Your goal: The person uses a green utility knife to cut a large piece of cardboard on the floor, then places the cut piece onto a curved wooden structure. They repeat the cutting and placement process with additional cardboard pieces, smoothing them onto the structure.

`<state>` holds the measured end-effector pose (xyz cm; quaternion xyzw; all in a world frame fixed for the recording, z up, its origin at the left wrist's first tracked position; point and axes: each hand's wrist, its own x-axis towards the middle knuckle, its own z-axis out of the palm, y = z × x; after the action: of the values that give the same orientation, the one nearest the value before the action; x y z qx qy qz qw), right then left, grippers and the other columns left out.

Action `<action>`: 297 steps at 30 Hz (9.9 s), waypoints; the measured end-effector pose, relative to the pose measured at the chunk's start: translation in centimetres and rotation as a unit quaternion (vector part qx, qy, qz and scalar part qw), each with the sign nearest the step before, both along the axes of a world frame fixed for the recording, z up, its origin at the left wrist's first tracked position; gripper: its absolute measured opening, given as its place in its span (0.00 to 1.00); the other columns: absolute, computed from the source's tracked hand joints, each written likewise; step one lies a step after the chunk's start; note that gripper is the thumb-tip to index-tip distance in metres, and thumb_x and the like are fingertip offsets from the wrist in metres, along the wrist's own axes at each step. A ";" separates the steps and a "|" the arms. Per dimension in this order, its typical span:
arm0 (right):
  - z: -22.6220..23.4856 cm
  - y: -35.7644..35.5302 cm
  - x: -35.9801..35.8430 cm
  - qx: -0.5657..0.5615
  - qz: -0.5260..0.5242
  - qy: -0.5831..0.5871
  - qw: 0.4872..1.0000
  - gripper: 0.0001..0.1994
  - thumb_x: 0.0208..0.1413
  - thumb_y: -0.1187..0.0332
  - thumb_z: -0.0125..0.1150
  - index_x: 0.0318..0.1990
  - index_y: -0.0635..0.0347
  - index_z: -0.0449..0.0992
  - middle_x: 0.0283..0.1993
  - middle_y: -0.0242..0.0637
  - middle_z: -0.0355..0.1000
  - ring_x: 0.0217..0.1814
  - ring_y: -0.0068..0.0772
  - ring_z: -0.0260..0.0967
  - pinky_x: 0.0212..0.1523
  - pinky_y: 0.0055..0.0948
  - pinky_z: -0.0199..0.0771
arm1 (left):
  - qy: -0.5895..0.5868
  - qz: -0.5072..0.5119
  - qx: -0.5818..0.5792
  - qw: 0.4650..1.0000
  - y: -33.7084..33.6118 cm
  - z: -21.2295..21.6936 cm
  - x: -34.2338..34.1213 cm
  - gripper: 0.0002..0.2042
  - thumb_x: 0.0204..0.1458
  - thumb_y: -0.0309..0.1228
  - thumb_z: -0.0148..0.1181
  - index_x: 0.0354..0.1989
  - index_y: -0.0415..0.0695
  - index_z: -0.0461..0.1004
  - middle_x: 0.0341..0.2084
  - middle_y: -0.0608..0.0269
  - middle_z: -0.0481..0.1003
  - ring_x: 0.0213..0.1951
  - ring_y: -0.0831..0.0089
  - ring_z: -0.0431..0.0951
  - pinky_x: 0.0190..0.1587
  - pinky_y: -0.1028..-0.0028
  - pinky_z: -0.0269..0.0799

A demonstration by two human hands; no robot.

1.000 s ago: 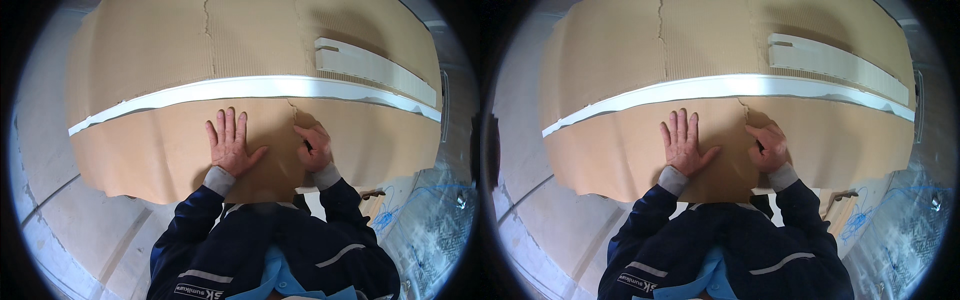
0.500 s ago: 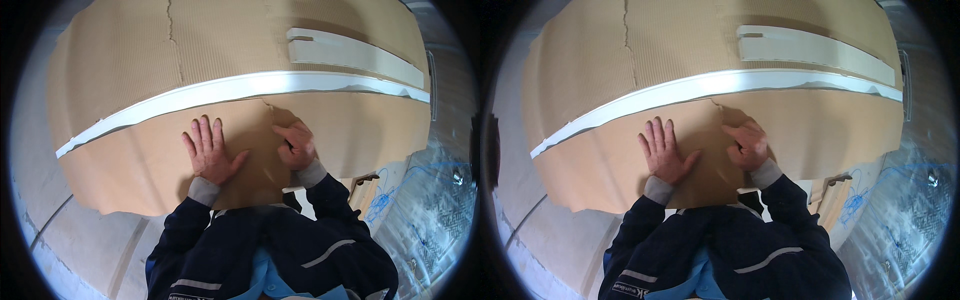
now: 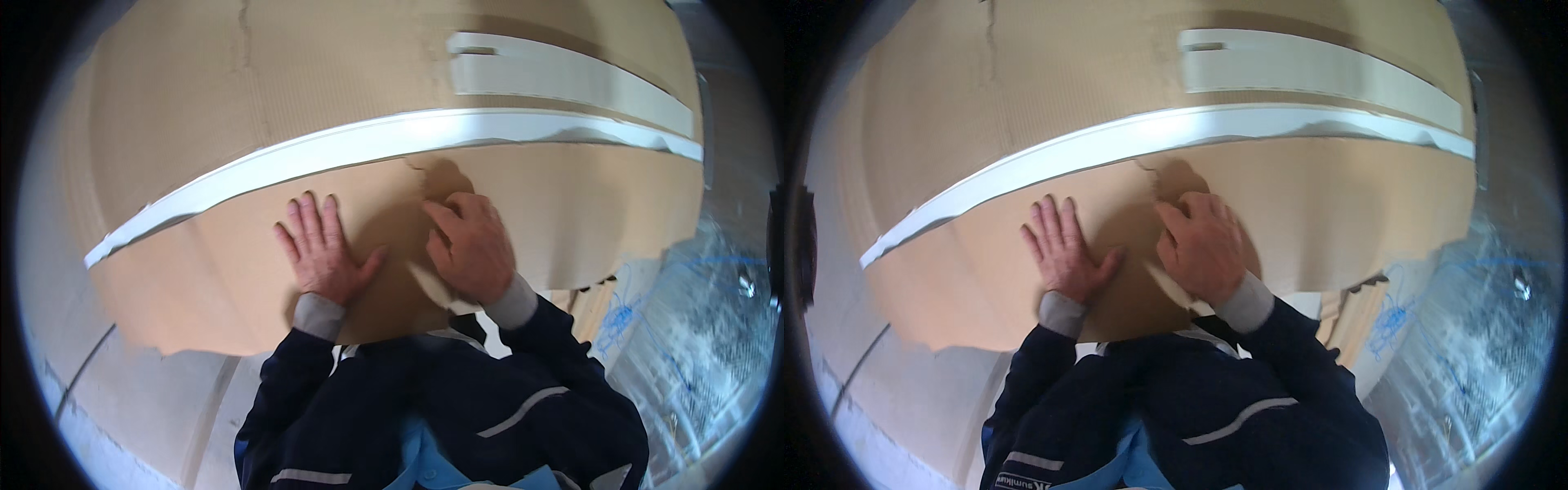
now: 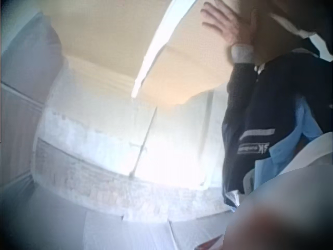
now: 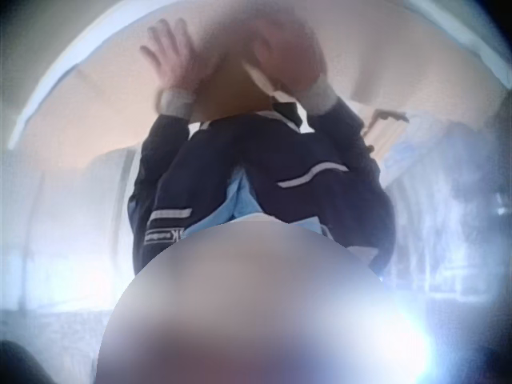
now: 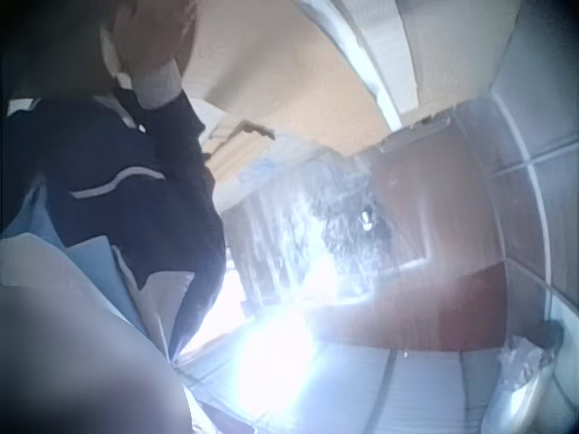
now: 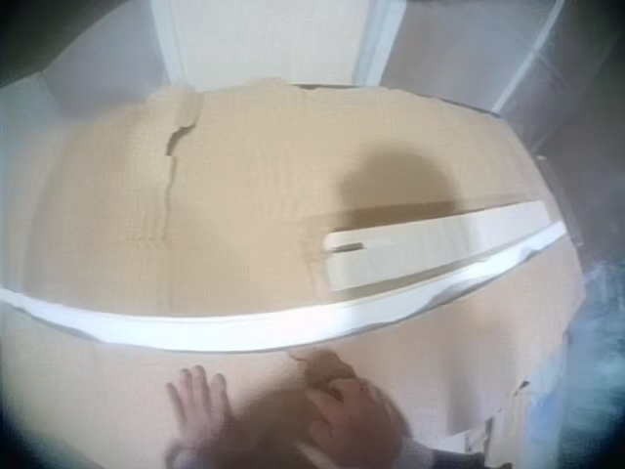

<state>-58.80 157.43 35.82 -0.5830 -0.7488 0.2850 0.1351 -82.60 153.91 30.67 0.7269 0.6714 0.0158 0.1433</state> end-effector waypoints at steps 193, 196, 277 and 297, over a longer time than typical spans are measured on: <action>-3.8 -2.6 -15.3 0.080 -0.016 -0.206 0.975 0.45 0.56 0.40 0.64 0.76 0.50 0.55 0.82 0.46 0.45 0.85 0.52 0.37 0.82 0.51 0.33 | 0.239 0.386 0.031 0.890 -1.5 -7.2 -82.7 0.53 0.51 0.81 0.35 0.80 0.57 0.48 0.77 0.59 0.52 0.78 0.61 0.49 0.73 0.41 0.41; -4.3 -2.9 -14.8 0.096 -0.019 -0.186 0.978 0.45 0.57 0.38 0.62 0.76 0.49 0.56 0.82 0.45 0.45 0.85 0.52 0.37 0.82 0.50 0.33 | 0.458 0.285 -0.180 0.823 -0.4 -5.8 -81.1 0.52 0.53 0.80 0.34 0.80 0.59 0.45 0.77 0.56 0.52 0.77 0.56 0.50 0.72 0.37 0.45; -5.8 -2.0 -14.9 0.155 0.057 -0.245 0.955 0.44 0.58 0.52 0.56 0.78 0.60 0.49 0.82 0.51 0.43 0.85 0.54 0.33 0.82 0.52 0.29 | -0.107 0.392 0.231 0.884 13.0 -1.2 -57.8 0.61 0.45 0.68 0.68 0.76 0.34 0.49 0.75 0.28 0.43 0.78 0.38 0.37 0.75 0.39 0.34; -5.8 -2.1 -14.7 0.154 0.046 -0.228 0.960 0.44 0.57 0.45 0.58 0.77 0.60 0.53 0.80 0.54 0.47 0.84 0.58 0.38 0.81 0.55 0.33 | 0.055 0.313 0.190 0.929 12.9 0.3 -54.8 0.54 0.48 0.75 0.54 0.74 0.43 0.59 0.75 0.33 0.48 0.78 0.39 0.41 0.75 0.38 0.33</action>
<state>-73.50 155.38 29.98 -0.5699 -0.8204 0.0314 0.0359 -137.37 166.86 30.94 0.4928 0.8563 0.1473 -0.0466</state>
